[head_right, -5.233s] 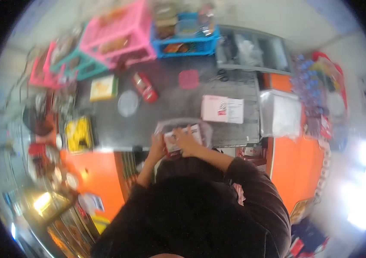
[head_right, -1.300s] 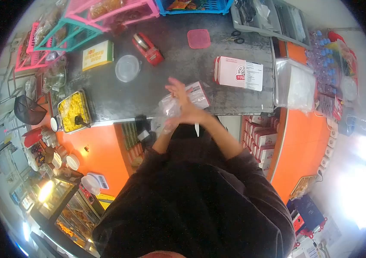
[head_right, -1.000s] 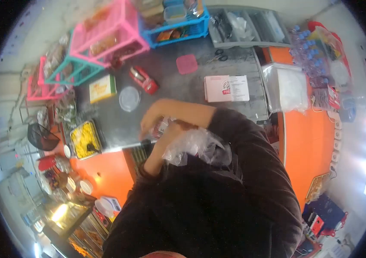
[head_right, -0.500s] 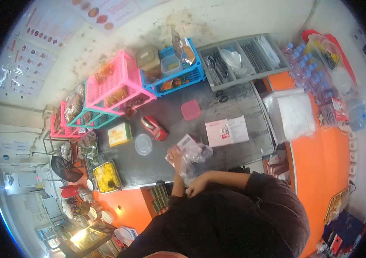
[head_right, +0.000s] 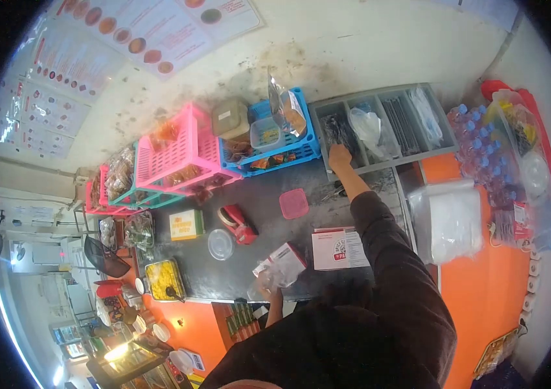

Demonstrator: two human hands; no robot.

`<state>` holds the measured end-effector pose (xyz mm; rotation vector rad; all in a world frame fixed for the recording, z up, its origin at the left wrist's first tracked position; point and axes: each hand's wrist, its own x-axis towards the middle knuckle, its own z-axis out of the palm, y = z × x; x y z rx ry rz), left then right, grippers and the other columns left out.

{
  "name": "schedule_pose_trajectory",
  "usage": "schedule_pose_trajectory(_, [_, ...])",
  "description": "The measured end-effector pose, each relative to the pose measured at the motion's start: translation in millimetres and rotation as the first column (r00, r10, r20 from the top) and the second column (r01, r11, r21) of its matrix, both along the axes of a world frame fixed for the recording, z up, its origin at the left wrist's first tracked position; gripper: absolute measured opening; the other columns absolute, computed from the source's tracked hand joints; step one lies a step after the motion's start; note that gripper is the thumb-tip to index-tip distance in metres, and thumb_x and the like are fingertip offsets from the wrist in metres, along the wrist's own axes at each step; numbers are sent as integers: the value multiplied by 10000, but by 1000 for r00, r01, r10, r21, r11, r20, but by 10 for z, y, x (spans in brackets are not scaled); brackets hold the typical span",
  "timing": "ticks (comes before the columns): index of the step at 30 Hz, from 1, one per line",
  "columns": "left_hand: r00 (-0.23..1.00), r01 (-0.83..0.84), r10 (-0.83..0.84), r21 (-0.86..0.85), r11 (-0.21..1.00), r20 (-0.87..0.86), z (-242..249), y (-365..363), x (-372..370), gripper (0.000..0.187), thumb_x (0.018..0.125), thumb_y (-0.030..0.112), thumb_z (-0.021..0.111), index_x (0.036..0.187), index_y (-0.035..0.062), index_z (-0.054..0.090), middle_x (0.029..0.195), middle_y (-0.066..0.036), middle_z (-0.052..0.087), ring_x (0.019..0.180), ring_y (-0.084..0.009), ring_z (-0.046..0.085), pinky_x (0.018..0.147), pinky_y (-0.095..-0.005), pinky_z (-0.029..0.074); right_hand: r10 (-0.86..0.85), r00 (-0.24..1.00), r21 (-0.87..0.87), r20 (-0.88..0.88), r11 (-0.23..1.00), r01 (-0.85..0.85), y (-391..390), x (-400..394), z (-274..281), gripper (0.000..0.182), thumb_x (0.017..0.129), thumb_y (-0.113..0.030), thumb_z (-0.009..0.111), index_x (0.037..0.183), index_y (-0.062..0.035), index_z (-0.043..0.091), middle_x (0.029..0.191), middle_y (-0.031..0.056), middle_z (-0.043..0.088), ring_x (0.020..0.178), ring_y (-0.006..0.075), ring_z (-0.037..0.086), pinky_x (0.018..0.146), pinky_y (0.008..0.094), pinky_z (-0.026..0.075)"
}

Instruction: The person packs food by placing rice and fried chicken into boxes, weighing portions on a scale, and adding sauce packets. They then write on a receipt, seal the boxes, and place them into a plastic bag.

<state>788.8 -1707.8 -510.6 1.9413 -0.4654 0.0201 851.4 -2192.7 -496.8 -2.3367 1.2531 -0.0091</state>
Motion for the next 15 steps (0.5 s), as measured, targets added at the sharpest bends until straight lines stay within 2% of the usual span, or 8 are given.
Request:
schedule_pose_trajectory(2, [824,-102,-79,284,953,561,-340,126,35,419,820,244,551,1118,-49,579,1045,-121,614,921,-203,598,797,-335,485,-154,974,22,166,988,153,-41,-46,-108,193,869,-95,521,984,21,624,1034,263,618,947,441,617,830,479,520])
schedule_pose_trajectory(3, [826,-95,-83,284,954,557,-514,168,46,419,820,244,551,1118,-49,579,1045,-121,614,921,-203,598,797,-335,485,-160,974,20,162,987,159,-65,-71,-149,193,869,-95,521,984,21,624,1034,263,618,947,441,617,830,479,520])
schedule_pose_trajectory(4, [979,-67,46,100,993,199,-709,226,52,429,808,206,543,1144,-60,564,1056,-136,610,893,-213,612,765,-336,499,-172,973,-15,155,984,176,-79,-93,-184,158,838,-98,561,923,12,638,999,238,636,926,418,629,807,463,522])
schedule_pose_trajectory(5, [973,-117,98,-80,990,-208,-796,271,39,445,796,169,535,1170,-70,548,1066,-152,606,865,-222,627,732,-337,514,-181,972,-50,149,981,190,-81,-116,-195,127,806,-100,601,861,2,652,964,213,653,905,395,641,784,447,525])
schedule_pose_trajectory(9, [937,-115,48,-177,977,-345,-635,246,88,452,775,108,527,1185,-83,526,1071,-161,595,817,-212,623,673,-327,521,-187,819,-33,543,969,244,-225,-295,-99,44,674,-107,679,680,-70,655,749,165,653,738,352,652,679,423,516])
schedule_pose_trajectory(11, [950,-79,39,-116,990,-311,-918,410,66,476,739,198,577,1133,-69,593,1120,-215,610,1069,-363,560,945,-445,404,-198,752,20,628,971,239,-309,-406,-62,63,704,-97,684,692,-53,641,731,121,647,685,275,640,623,378,504])
schedule_pose_trajectory(13, [947,-14,4,-30,999,-320,-528,298,5,492,742,215,599,1147,-65,583,1121,-226,604,1097,-380,540,968,-456,384,-208,677,67,706,971,228,-289,-490,82,86,734,-88,688,704,-36,627,713,77,641,632,199,628,566,333,492])
schedule_pose_trajectory(15, [942,39,-16,60,997,-336,-366,159,-2,510,746,232,622,1161,-60,574,1122,-237,598,1125,-397,519,991,-467,364,-593,238,633,769,760,-151,-89,-607,479,66,822,-90,656,814,-43,610,746,47,610,653,122,601,568,255,485])
